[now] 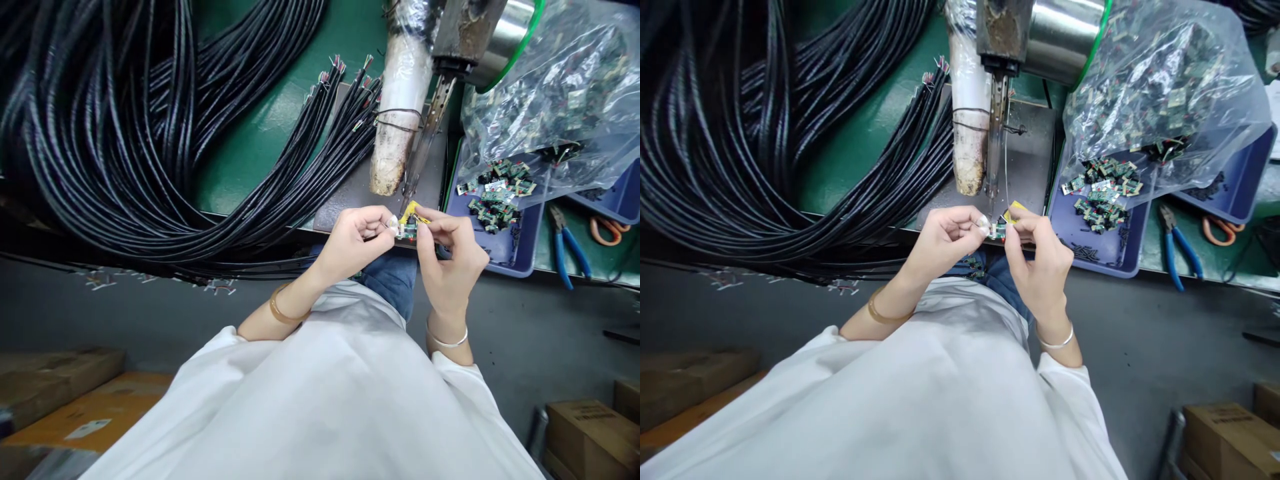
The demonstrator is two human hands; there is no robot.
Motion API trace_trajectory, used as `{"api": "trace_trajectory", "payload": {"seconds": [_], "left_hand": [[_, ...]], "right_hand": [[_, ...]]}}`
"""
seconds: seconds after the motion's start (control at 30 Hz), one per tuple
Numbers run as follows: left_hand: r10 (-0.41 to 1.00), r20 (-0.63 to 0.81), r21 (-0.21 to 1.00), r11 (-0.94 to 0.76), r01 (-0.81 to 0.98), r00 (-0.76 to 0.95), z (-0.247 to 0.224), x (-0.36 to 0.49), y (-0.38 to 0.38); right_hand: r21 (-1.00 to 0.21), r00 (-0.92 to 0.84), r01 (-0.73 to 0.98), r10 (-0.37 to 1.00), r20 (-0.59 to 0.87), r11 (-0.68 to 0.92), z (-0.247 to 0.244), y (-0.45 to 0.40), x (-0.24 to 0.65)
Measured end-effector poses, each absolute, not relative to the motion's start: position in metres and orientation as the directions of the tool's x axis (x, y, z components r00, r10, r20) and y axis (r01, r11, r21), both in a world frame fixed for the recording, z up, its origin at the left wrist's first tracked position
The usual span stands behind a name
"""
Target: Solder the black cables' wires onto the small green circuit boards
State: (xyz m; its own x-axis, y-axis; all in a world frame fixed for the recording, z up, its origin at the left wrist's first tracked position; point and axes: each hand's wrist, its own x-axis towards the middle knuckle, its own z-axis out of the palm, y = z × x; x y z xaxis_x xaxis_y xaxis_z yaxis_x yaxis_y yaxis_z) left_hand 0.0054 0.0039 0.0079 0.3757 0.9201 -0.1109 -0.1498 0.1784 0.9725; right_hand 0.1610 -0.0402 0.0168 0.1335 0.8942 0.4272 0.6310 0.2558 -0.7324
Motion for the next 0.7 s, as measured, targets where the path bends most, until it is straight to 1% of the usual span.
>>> {"api": "trace_trajectory", "payload": {"seconds": [0.1,0.2,0.27,0.33,0.37,0.4,0.47,0.5,0.57,0.63,0.7], "left_hand": [[0.905,-0.125,0.958,0.216,-0.188,0.407,0.009,0.002,0.002],[0.92,-0.128,0.934,0.237,-0.267,0.37,0.009,-0.003,0.001],[0.926,-0.109,0.928,0.226,-0.297,0.362,0.009,-0.005,-0.001],[0.929,-0.086,0.926,0.208,-0.316,0.36,0.008,-0.006,-0.004],[0.93,-0.081,0.924,0.204,-0.322,0.359,0.008,-0.006,-0.005],[0.93,-0.084,0.923,0.207,-0.323,0.357,0.007,-0.006,-0.006],[0.928,-0.112,0.92,0.232,-0.316,0.355,0.006,-0.005,-0.007],[0.924,-0.132,0.918,0.25,-0.309,0.358,0.006,-0.005,-0.008],[0.918,-0.155,0.913,0.273,-0.302,0.364,0.007,-0.004,-0.008],[0.92,-0.148,0.913,0.268,-0.308,0.364,0.009,-0.004,-0.008],[0.924,-0.132,0.916,0.252,-0.312,0.359,0.01,-0.005,-0.008]], "right_hand": [[-0.807,0.143,0.554,0.932,0.333,0.203,0.017,-0.043,0.161],[-0.892,0.138,0.413,0.956,0.259,0.182,0.014,-0.045,0.162],[-0.946,0.088,0.293,0.981,0.172,0.139,0.011,-0.046,0.163],[-0.97,0.042,0.226,0.994,0.102,0.09,0.009,-0.046,0.165],[-0.969,0.066,0.233,0.993,0.101,0.083,0.009,-0.047,0.166],[-0.958,0.124,0.27,0.983,0.133,0.095,0.01,-0.049,0.166],[-0.904,0.264,0.402,0.927,0.266,0.144,0.012,-0.053,0.165],[-0.863,0.298,0.478,0.893,0.338,0.167,0.015,-0.056,0.164],[-0.769,0.246,0.607,0.873,0.421,0.2,0.018,-0.062,0.162],[-0.693,0.128,0.683,0.896,0.425,0.231,0.021,-0.066,0.16],[-0.645,0.046,0.718,0.908,0.417,0.26,0.021,-0.068,0.159]]}}
